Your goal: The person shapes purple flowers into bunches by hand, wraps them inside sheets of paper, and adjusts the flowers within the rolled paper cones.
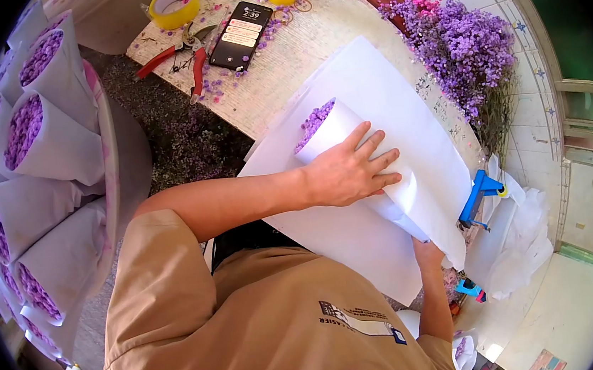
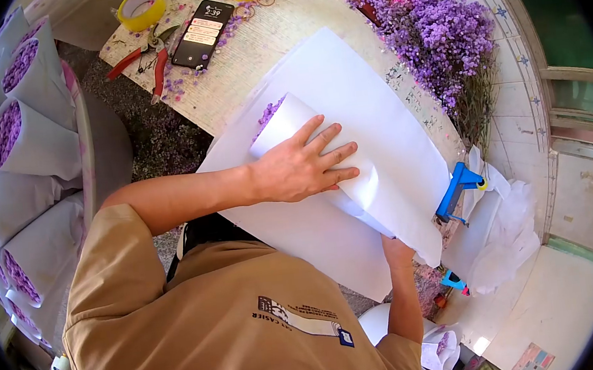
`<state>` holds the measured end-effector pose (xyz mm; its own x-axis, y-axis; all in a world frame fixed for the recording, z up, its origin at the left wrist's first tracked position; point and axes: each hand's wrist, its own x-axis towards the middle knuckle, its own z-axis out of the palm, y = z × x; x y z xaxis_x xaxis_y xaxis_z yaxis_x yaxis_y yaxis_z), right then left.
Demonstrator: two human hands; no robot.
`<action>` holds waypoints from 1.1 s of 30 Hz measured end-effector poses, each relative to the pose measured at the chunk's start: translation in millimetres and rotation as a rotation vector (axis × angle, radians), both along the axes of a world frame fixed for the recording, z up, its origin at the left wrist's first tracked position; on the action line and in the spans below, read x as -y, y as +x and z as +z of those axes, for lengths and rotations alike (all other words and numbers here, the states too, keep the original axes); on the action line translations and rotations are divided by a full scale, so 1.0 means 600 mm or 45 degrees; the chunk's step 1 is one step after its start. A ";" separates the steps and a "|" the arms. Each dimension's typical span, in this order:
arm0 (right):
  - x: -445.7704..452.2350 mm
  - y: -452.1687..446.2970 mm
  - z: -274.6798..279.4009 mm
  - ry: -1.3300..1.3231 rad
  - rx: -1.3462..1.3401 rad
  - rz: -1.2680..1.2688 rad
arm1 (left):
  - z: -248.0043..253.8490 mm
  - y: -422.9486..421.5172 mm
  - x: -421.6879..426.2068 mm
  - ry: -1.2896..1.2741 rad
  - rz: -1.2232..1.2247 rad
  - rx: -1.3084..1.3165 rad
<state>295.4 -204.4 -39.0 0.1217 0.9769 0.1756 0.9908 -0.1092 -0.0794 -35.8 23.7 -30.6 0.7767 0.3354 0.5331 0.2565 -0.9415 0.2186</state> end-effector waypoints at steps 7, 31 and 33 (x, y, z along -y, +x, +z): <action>0.000 -0.004 0.003 0.013 0.007 0.003 | -0.005 -0.002 0.001 0.054 0.007 -0.005; -0.139 -0.195 0.163 -0.239 -0.076 0.569 | 0.012 -0.024 -0.008 0.002 -0.149 -0.151; -0.138 -0.195 0.120 -0.269 -0.026 0.600 | 0.022 -0.030 -0.002 -0.044 -0.182 -0.176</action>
